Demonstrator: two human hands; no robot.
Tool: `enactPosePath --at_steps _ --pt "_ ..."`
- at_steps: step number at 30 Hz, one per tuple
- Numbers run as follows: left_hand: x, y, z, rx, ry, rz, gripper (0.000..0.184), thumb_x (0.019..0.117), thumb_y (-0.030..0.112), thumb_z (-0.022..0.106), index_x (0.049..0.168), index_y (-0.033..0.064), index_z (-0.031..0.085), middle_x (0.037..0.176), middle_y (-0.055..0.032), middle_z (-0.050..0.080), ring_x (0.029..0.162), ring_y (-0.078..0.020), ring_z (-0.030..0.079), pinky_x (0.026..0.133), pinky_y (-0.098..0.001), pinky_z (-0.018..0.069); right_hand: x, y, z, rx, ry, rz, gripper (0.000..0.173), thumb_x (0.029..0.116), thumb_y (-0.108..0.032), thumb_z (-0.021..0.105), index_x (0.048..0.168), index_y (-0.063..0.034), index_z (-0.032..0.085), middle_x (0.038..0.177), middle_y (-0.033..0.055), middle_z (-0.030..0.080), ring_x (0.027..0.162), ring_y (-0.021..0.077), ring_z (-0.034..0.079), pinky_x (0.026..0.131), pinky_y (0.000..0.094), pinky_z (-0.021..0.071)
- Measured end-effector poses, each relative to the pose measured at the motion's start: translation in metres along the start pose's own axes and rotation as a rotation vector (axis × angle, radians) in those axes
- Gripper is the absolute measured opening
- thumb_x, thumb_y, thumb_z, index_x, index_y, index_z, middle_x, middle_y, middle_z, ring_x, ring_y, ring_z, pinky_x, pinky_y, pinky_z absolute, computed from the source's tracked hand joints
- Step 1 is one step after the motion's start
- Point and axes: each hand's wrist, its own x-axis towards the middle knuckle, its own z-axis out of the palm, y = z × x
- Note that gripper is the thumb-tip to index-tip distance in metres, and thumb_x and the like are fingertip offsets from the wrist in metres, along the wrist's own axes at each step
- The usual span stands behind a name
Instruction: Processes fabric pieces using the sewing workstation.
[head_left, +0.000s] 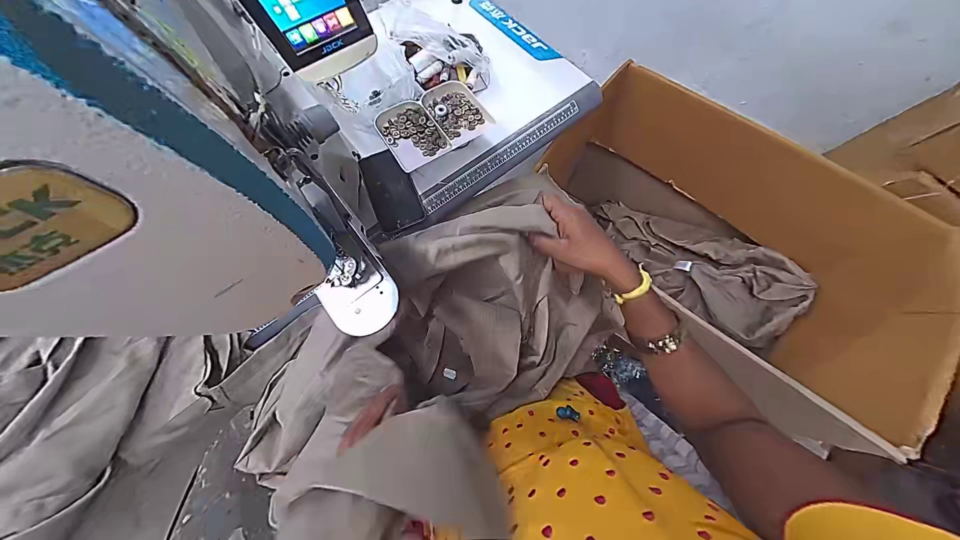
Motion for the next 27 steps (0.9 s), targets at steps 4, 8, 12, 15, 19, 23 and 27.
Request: enactPosePath --at_steps 4,8,12,15,19,23,27 --pt "0.067 -0.006 0.036 -0.431 0.017 -0.052 0.079 0.0896 0.075 0.050 0.147 0.0219 0.054 0.142 0.0130 0.060 0.126 0.0016 0.057 0.105 -0.0238 0.0489 -0.026 -0.107 0.027 -0.218 -0.435 -0.365 0.037 0.0910 -0.012 0.071 0.126 0.0002 0.063 0.107 0.0196 0.069 0.083 0.0366 0.070 0.067 0.0543 0.0564" --pt "0.085 -0.013 0.049 -0.774 0.403 -0.440 0.022 0.1045 0.017 0.042 0.097 0.0113 0.062 0.078 0.0042 0.069 0.070 -0.0034 0.066 0.066 -0.0222 0.0577 -0.056 -0.133 0.081 -0.261 -0.919 -0.519 0.021 0.1005 -0.008 0.057 0.121 -0.0032 0.060 0.108 0.0210 0.059 0.072 0.0355 0.065 0.056 0.0479 0.0526" --pt "0.068 -0.051 -0.012 -0.760 1.124 -0.344 0.023 0.1109 0.014 0.030 0.108 0.0119 0.053 0.078 0.0070 0.067 0.069 0.0003 0.067 0.063 -0.0191 0.0585 -0.061 -0.133 0.097 -0.218 -1.023 -0.537 0.045 0.1019 -0.022 0.062 0.140 -0.0028 0.050 0.108 0.0213 0.064 0.076 0.0376 0.067 0.061 0.0500 0.0537" --pt "0.052 -0.068 -0.042 -0.889 1.227 -0.394 0.029 0.1115 0.021 0.029 0.119 0.0068 0.053 0.093 -0.0030 0.068 0.085 -0.0095 0.069 0.074 -0.0303 0.0604 -0.070 -0.125 0.128 -0.025 -1.197 -0.546 0.061 0.1018 -0.033 0.063 0.154 -0.0095 0.042 0.122 0.0237 0.063 0.095 0.0411 0.068 0.078 0.0573 0.0545" --pt "0.038 -0.065 -0.035 -0.849 0.968 -0.507 0.045 0.1131 0.037 0.020 0.136 0.0109 0.049 0.108 -0.0007 0.070 0.095 -0.0071 0.069 0.081 -0.0283 0.0593 -0.057 -0.139 0.134 0.071 -1.155 -0.672 0.047 0.0995 -0.042 0.065 0.131 -0.0068 0.065 0.120 0.0197 0.064 0.103 0.0381 0.066 0.076 0.0573 0.0542" --pt "0.016 -0.068 -0.027 -0.766 0.956 -0.401 0.042 0.1099 0.013 0.031 0.151 0.0073 0.026 0.122 -0.0039 0.062 0.101 -0.0074 0.068 0.083 -0.0269 0.0600 -0.024 -0.182 0.141 -0.046 -0.579 -0.666 0.029 0.0973 -0.020 0.067 0.120 -0.0021 0.069 0.107 0.0175 0.069 0.096 0.0340 0.070 0.069 0.0474 0.0577" --pt "0.007 -0.062 -0.022 -0.730 0.984 -0.395 0.044 0.1083 0.011 0.031 0.151 0.0054 0.023 0.123 -0.0059 0.058 0.099 -0.0096 0.068 0.080 -0.0274 0.0604 0.021 -0.193 0.196 -0.230 -0.767 -0.409 0.058 0.0922 -0.019 0.074 0.144 -0.0049 0.053 0.135 0.0208 0.056 0.123 0.0382 0.057 0.090 0.0515 0.0531"
